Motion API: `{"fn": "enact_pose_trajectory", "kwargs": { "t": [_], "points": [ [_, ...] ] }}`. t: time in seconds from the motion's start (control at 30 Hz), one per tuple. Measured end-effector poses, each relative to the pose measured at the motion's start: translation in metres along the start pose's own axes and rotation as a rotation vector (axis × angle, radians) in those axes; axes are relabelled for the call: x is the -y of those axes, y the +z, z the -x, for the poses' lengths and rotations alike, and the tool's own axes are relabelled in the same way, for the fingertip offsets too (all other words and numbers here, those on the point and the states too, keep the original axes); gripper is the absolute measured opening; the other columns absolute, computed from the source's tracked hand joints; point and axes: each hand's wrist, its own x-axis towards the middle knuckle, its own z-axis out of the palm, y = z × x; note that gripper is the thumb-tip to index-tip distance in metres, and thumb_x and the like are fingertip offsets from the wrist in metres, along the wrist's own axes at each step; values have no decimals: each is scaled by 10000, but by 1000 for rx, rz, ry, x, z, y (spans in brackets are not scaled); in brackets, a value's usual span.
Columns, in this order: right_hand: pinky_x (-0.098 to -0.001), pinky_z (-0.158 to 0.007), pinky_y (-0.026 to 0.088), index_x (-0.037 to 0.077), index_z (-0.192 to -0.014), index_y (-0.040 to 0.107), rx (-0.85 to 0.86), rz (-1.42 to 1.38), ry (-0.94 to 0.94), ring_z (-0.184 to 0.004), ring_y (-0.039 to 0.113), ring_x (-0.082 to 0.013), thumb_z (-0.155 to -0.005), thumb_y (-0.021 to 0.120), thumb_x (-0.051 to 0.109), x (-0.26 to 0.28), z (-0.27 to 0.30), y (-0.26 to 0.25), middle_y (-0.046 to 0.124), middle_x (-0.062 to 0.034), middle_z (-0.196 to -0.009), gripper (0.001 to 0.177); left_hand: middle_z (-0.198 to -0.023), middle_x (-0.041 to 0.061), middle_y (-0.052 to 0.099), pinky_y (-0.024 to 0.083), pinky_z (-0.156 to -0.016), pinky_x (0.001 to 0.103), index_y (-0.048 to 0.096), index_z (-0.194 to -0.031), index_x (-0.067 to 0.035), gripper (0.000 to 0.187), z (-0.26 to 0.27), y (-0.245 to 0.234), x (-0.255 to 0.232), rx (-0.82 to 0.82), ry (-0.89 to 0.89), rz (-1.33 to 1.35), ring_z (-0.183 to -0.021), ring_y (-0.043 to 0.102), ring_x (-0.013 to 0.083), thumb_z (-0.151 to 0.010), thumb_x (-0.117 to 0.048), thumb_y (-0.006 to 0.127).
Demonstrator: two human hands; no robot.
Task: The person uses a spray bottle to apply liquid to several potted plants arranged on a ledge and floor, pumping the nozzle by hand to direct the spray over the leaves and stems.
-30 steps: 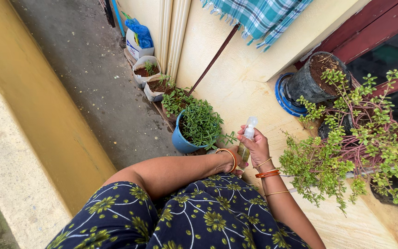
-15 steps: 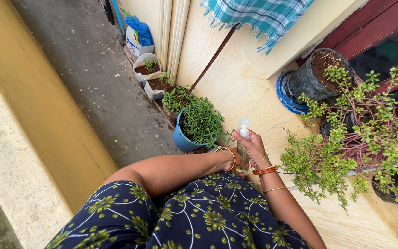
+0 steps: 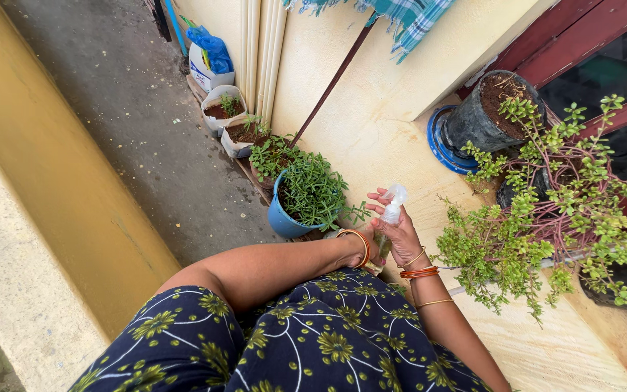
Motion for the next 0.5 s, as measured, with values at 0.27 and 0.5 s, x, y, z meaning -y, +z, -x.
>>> {"fn": "enact_pose_trajectory", "kwargs": {
  "t": [0.27, 0.5],
  "points": [
    [-409, -1102, 475, -29, -1191, 642, -99, -22, -22, -1186, 647, -247, -922, 854, 265, -46, 2, -32, 711, -136, -1163, 451, -1361, 240, 587, 567, -883, 445, 362, -1514, -34, 951, -31, 1, 17, -44, 114, -291, -1222, 610, 355, -726, -33, 896],
    [-381, -1037, 439, 65, -1256, 608, -88, 12, -31, -1162, 631, -163, -818, 823, 352, -34, 17, -39, 698, -43, -1169, 566, -1305, 246, 623, 603, -820, 460, 335, -1498, -39, 979, -36, 13, 27, 69, 101, -131, -1169, 651, 360, -664, 25, 845]
  ]
}}
